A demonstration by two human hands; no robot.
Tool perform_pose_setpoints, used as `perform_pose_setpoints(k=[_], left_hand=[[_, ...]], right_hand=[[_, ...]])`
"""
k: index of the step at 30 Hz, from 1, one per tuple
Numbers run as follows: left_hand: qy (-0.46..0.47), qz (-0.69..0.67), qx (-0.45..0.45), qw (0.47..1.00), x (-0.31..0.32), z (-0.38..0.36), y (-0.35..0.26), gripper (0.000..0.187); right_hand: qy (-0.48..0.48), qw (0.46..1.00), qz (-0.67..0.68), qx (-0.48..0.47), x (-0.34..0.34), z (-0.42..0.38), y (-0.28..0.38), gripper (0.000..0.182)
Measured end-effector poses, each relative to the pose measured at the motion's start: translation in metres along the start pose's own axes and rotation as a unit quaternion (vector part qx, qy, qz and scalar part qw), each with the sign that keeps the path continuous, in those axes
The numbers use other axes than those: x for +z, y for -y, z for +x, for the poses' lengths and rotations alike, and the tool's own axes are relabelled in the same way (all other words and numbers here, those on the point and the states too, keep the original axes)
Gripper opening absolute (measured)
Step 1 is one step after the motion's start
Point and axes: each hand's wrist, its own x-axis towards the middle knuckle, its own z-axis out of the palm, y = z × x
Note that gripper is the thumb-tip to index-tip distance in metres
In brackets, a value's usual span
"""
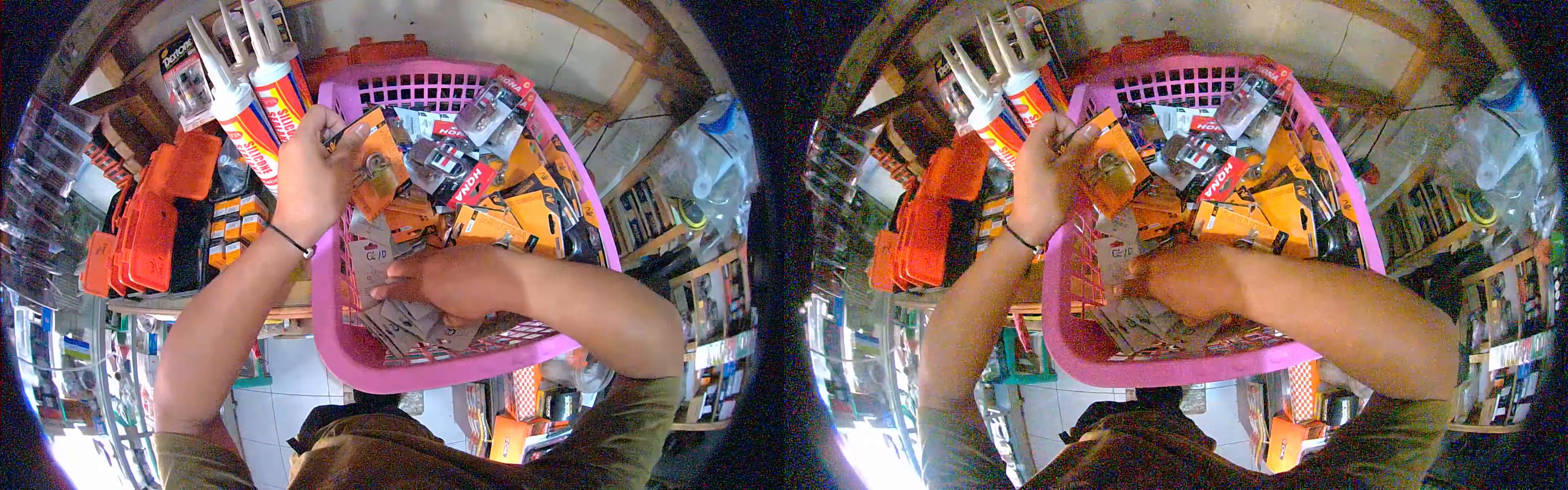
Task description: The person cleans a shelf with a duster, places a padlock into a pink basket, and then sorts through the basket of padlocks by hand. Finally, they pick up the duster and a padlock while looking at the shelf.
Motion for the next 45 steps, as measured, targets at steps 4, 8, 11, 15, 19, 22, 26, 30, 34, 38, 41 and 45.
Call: perform_pose_setpoints(k=[4,8,11,15,19,22,26,30,34,38,41,45], left_hand=[[0.0,0.002,-0.007,1.0,-0.001,-0.001,-0.004,0.025],[0.001,-0.018,-0.007,1.0,0.0,-0.001,-0.002,0.024],[0.005,-0.056,-0.015,0.998,0.002,-0.001,0.0,0.024],[-0.001,-0.028,-0.007,1.0,0.002,0.0,0.003,0.024],[0.003,-0.043,-0.006,0.999,0.0,0.0,0.0,0.024],[0.007,-0.013,-0.017,1.0,-0.001,-0.001,-0.003,0.025],[0.007,-0.029,-0.016,0.999,-0.001,-0.001,-0.003,0.026],[0.001,-0.05,0.012,0.999,0.001,0.0,0.005,0.026],[0.02,-0.102,-0.019,0.994,0.002,0.0,0.007,0.026],[0.002,-0.09,0.016,0.996,0.005,0.001,0.013,0.025],[-0.002,-0.078,0.033,0.996,0.003,0.0,0.008,0.025],[0.003,-0.036,0.022,0.999,-0.001,-0.002,-0.002,0.023]], right_hand=[[0.022,0.999,0.031,0.038,-0.014,0.0,0.009,0.082],[0.015,0.999,0.039,-0.01,-0.005,0.004,0.002,0.082],[-0.023,0.996,0.07,-0.046,-0.009,0.001,0.007,0.081],[-0.092,0.967,0.209,-0.113,-0.008,0.001,0.004,0.076],[-0.103,0.954,0.264,-0.1,-0.015,-0.001,0.001,0.071],[-0.096,0.946,0.301,-0.072,-0.015,-0.003,-0.009,0.07],[-0.023,0.942,0.334,-0.009,-0.01,-0.005,-0.027,0.073],[0.024,0.942,0.333,0.02,-0.017,-0.011,-0.03,0.075],[0.06,0.954,0.294,0.017,-0.022,-0.012,-0.025,0.078],[0.078,0.952,0.297,-0.011,-0.027,-0.013,-0.018,0.087],[0.046,0.957,0.285,-0.006,-0.024,-0.016,-0.017,0.089],[-0.014,0.953,0.278,0.117,-0.052,-0.013,0.008,0.067]])
